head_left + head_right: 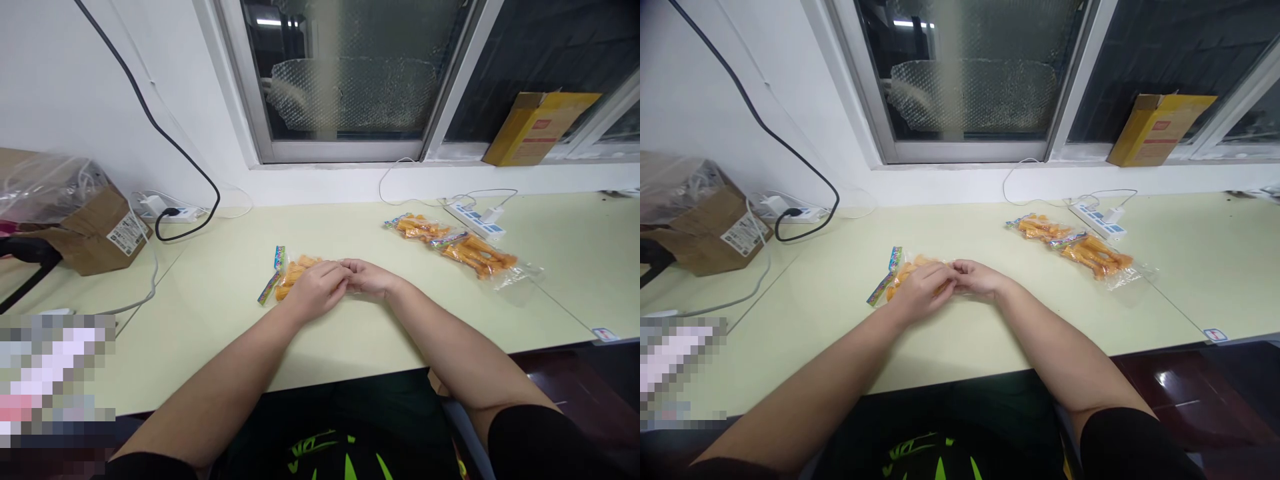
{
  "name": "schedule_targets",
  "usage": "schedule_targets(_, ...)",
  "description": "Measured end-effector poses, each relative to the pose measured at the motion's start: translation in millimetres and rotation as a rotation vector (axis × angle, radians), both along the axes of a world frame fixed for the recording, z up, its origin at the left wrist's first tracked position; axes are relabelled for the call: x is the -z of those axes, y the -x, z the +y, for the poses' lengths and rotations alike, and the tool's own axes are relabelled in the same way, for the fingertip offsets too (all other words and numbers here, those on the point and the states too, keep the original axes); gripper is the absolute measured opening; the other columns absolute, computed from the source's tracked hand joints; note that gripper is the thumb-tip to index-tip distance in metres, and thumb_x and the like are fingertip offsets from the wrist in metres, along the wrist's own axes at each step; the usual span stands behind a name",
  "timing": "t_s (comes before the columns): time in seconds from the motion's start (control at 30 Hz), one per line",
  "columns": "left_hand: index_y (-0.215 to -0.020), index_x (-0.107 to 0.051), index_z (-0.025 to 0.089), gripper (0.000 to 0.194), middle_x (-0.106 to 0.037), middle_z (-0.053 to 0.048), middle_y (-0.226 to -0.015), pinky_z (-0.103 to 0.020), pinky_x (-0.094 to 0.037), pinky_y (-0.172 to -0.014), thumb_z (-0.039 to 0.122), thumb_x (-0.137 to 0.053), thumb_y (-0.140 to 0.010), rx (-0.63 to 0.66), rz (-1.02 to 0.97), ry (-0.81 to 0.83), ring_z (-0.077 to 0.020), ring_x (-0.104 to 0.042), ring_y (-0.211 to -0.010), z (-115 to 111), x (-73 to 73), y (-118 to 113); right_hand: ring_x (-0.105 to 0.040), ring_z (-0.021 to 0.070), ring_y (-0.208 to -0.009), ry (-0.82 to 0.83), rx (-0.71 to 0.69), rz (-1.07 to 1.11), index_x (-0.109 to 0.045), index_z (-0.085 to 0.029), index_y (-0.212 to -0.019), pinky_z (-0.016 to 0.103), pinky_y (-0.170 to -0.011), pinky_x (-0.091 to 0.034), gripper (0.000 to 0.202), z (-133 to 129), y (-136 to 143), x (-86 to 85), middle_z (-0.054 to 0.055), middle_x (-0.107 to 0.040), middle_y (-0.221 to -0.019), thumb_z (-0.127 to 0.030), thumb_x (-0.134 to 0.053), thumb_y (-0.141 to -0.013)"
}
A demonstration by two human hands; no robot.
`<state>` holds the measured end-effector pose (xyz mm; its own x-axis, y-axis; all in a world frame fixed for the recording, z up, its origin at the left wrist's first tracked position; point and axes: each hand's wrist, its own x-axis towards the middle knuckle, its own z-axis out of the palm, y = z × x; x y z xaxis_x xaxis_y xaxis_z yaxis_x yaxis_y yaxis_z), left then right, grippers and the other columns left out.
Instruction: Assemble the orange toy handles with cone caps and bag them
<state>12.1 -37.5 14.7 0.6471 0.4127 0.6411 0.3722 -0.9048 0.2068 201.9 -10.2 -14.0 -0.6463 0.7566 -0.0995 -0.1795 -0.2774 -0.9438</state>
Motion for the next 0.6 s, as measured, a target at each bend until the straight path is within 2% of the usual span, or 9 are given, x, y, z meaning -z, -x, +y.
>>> schedule_targets(0.1, -0.099, -0.066, 0.02, 0.019, -0.07, -0.009, -0.095, -0.036, -0.054, -0.081, 0.016, -0.047, -0.097, -0.008, 0.039, 0.04, -0.0209, -0.066, -0.088, -2, -0.8, -2, -0.061, 0.0101, -0.067, -0.084, 0.001, -0.114, -0.067, -0.016, -0.084, 0.02, -0.062, -0.049, 0.018, -1, 6, 1.3, -0.002, -0.066, -0.073, -0.023, -0.08, -0.072)
schedule_targets(0.2, -0.103, -0.067, 0.021, 0.022, -0.071, -0.009, -0.098, -0.038, -0.054, -0.085, 0.017, -0.046, -0.098, 0.004, 0.067, 0.089, -0.0217, -0.066, -0.093, -4, -1.3, -3, -0.062, 0.0119, -0.067, -0.07, 0.073, -0.11, -0.066, -0.016, -0.079, 0.02, -0.059, -0.047, 0.016, -3, 13, 0.8, -0.001, -0.068, -0.073, -0.018, -0.076, -0.066)
schedule_targets(0.33, -0.108, -0.068, 0.022, 0.025, -0.072, -0.009, -0.104, -0.04, -0.053, -0.091, 0.017, -0.046, -0.098, 0.022, 0.061, 0.111, -0.0223, -0.066, -0.1, -2, -0.9, -3, -0.062, 0.0127, -0.062, 0.069, 0.313, -0.088, -0.062, -0.02, -0.096, 0.021, -0.054, -0.048, 0.039, -5, 20, 0.5, -0.003, -0.068, -0.069, -0.016, -0.08, -0.062)
schedule_targets(0.4, -0.108, -0.068, 0.022, 0.024, -0.073, -0.009, -0.104, -0.041, -0.051, -0.092, 0.017, -0.046, -0.099, 0.03, 0.062, 0.118, -0.0223, -0.066, -0.1, -1, 0.2, -3, -0.062, 0.0119, -0.059, 0.131, 0.386, -0.08, -0.058, -0.022, -0.102, 0.021, -0.053, -0.049, 0.05, -5, 21, 1.3, -0.005, -0.066, -0.067, -0.017, -0.084, -0.061)
schedule_targets(0.5, -0.11, -0.067, 0.022, 0.022, -0.073, -0.007, -0.103, -0.042, -0.048, -0.096, 0.018, -0.048, -0.099, 0.052, 0.066, 0.148, -0.022, -0.066, -0.1, 2, 2.1, 0, -0.057, 0.0093, -0.053, 0.091, 0.422, -0.073, -0.055, -0.023, -0.099, 0.018, -0.05, -0.046, 0.053, -4, 19, 2.1, -0.008, -0.062, -0.063, -0.02, -0.088, -0.058)
schedule_targets(0.6, -0.113, -0.066, 0.023, 0.025, -0.073, -0.006, -0.103, -0.042, -0.046, -0.098, 0.016, -0.048, -0.098, 0.027, 0.041, 0.178, -0.0216, -0.065, -0.102, 7, 1.8, 7, -0.056, 0.01, -0.051, 0.002, 0.382, -0.122, -0.055, -0.022, -0.09, 0.02, -0.05, -0.046, 0.048, -2, 16, 0.5, -0.008, -0.06, -0.059, -0.035, -0.09, -0.061)
